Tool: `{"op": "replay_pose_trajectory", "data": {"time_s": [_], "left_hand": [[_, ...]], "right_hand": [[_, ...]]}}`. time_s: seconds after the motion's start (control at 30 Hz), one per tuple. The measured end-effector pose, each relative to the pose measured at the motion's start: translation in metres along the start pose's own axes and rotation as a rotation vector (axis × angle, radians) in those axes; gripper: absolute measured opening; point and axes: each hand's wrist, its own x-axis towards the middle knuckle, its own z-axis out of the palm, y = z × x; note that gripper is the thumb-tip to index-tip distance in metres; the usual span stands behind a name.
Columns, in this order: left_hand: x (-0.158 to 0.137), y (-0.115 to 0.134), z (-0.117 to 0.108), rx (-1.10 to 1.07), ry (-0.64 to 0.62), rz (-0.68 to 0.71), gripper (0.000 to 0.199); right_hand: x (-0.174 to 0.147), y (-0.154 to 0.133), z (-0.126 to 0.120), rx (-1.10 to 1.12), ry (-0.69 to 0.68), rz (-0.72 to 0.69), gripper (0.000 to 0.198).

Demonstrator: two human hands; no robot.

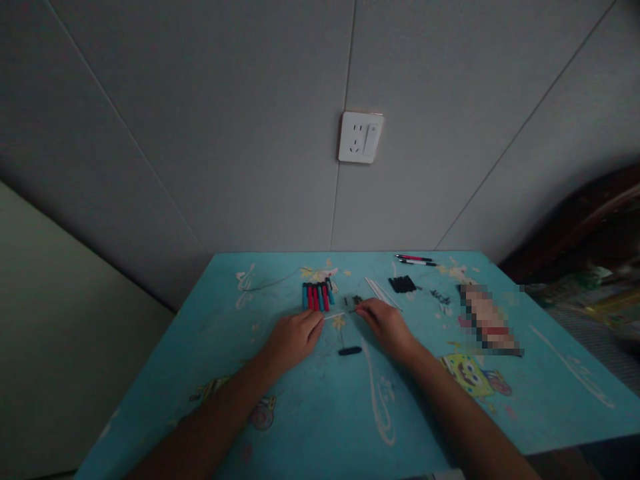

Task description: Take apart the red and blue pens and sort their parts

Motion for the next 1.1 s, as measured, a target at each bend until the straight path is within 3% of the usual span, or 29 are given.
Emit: {"op": "replay_pose_trajectory", "data": {"time_s": [1.1], "left_hand": [[-0.0003, 0.0006, -0.0015, 0.043, -0.014, 0.028, 0.023]], "right_hand": [[0.0019, -0.0037, 0.0007, -0.071, -0.052, -0.059, 0.020]]}}
